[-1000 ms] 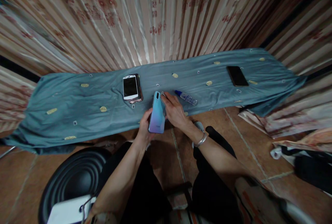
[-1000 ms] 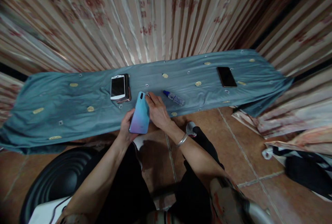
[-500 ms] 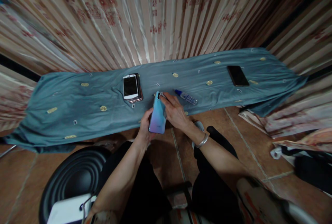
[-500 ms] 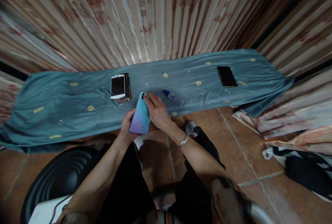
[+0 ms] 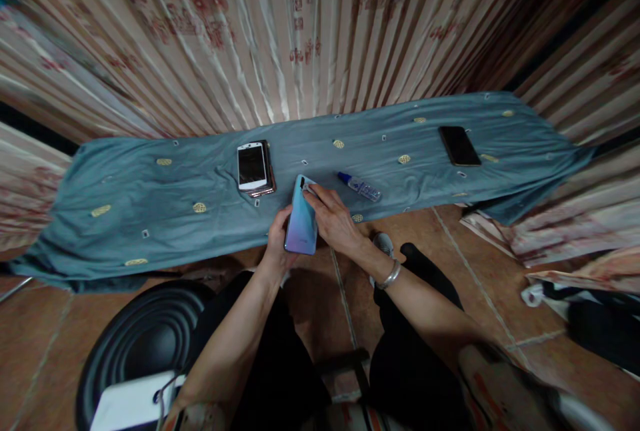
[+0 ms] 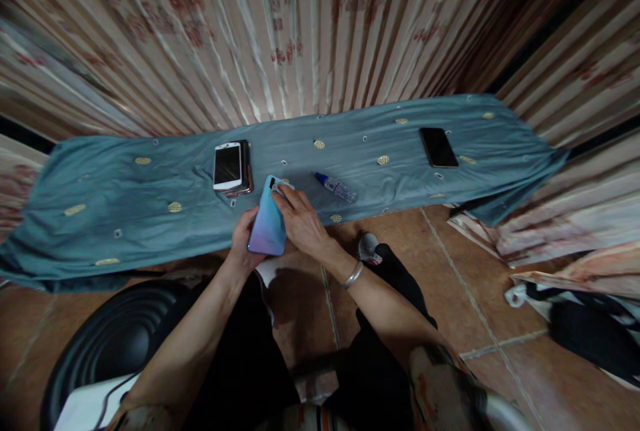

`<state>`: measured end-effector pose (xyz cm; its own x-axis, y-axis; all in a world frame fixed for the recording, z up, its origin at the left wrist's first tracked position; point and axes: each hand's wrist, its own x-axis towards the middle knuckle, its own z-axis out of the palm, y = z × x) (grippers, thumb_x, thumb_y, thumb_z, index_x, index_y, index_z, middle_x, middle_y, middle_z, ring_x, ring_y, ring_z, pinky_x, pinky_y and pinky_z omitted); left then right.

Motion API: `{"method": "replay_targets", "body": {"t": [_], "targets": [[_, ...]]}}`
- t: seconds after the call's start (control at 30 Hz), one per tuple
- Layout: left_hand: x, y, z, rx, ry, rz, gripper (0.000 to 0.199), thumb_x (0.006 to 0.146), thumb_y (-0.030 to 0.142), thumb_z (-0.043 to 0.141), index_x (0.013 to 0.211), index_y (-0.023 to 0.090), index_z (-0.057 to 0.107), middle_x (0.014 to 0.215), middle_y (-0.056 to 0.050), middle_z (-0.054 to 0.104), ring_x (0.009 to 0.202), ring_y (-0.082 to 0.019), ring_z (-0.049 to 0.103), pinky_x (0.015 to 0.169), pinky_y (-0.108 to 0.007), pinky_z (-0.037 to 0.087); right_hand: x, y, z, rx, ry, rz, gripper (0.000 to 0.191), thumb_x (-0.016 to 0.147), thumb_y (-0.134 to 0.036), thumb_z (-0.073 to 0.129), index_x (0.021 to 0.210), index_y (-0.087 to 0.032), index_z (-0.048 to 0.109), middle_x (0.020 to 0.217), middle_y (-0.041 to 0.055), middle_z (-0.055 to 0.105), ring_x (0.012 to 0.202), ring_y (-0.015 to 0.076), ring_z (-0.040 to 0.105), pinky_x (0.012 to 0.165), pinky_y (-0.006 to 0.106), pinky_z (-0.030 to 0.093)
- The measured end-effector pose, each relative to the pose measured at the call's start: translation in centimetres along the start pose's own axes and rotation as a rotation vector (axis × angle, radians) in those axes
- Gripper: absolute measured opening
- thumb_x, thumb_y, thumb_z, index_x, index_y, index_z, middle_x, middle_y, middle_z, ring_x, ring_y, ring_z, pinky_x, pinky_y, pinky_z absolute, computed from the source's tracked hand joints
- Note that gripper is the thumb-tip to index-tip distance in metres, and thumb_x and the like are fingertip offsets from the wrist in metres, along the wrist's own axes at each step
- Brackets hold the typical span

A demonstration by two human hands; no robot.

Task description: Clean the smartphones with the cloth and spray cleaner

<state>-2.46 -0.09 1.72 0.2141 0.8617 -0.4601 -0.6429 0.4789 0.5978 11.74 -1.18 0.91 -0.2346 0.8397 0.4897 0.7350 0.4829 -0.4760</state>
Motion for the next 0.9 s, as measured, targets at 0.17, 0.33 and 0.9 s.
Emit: {"method": "replay_targets", "body": {"t": [0.17,0.33,0.9], "targets": [[0.0,-0.1,0.3,0.021,0.069,0.021,0.018,0.082,0.031,0.065,0.086,0.014,0.070,0.072,-0.002,0.074,0.075,-0.018,0.071,0.083,-0.028,0.055,0.1,0.0,-0.1,0.006,-0.010,0.018,0.051,0.097,-0.009,0.029,0.142,-0.012,0.054,0.148,0.0167,0.051,0.134,0.0268,0.049,0.114,0.050,0.043],[-0.4,-0.2,0.9,0.028,0.082,0.032,0.015,0.083,0.027,0.065,0.083,0.013,0.071,0.071,-0.002,0.073,0.072,-0.016,0.071,0.083,-0.026,0.055,0.1,-0.3,-0.4,0.005,-0.027,0.031,0.051,0.096,-0.010,0.031,0.143,-0.012,0.052,0.149,0.0179,0.049,0.136,0.0277,0.046,0.115,0.051,0.041],[-0.8,-0.2,1.5,0.043,0.097,0.012,0.014,0.082,0.026,0.065,0.086,0.013,0.071,0.078,-0.004,0.075,0.084,-0.019,0.071,0.083,-0.028,0.054,-0.1,-0.8,-0.3,-0.002,-0.017,-0.003,0.051,0.097,-0.011,0.031,0.144,-0.013,0.052,0.150,0.0156,0.049,0.138,0.0263,0.045,0.116,0.048,0.041]]}}
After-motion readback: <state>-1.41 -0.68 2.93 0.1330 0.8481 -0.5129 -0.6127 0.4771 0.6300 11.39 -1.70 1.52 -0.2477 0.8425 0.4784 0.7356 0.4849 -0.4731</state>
